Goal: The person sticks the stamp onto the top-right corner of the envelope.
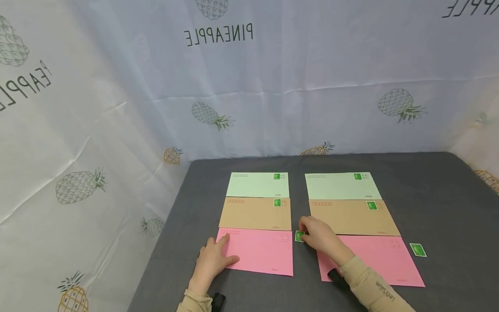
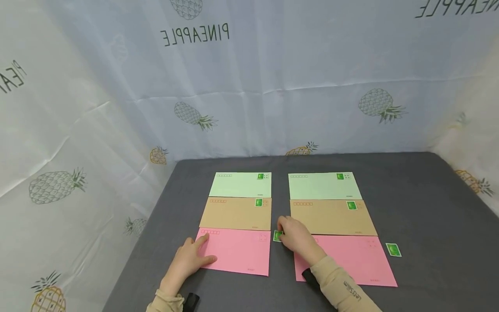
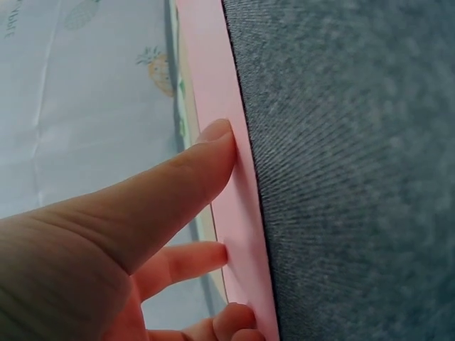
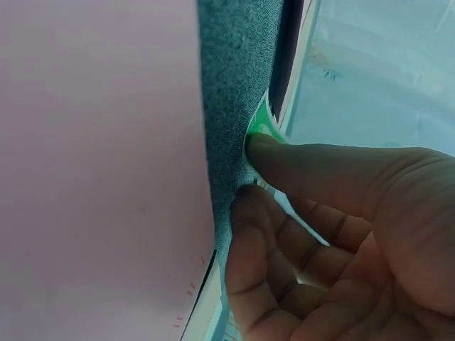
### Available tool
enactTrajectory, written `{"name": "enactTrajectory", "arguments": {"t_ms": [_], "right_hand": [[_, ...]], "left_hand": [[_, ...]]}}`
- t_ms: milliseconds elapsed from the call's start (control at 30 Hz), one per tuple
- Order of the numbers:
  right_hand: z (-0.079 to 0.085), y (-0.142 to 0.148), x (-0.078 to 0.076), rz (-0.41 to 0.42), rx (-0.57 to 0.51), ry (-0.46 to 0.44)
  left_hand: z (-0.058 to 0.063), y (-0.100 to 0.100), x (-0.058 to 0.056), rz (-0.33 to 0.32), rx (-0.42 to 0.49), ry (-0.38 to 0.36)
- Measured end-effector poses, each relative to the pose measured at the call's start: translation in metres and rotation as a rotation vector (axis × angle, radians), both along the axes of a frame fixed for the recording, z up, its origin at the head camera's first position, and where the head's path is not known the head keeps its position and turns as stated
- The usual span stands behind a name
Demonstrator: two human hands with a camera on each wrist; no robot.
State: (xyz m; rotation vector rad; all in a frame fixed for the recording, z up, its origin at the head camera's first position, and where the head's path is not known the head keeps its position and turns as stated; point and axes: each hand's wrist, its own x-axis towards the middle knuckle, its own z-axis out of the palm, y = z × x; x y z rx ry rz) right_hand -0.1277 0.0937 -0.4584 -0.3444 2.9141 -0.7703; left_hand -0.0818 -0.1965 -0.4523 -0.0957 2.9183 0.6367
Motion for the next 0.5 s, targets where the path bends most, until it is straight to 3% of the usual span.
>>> {"name": "enactTrajectory", "arguments": {"t_ms": [233,500], "right_hand": [[0.003,0.000,-0.001,0.016,-0.070,-0.055],[0.017,0.008,-0.005,0.122,-0.197,-0.121]], "left_hand": [[0.000,0.001,0.000,0.008,0.005,0.010],[-0.001,0.000,0.000,0.016,0.013,0.011]]}}
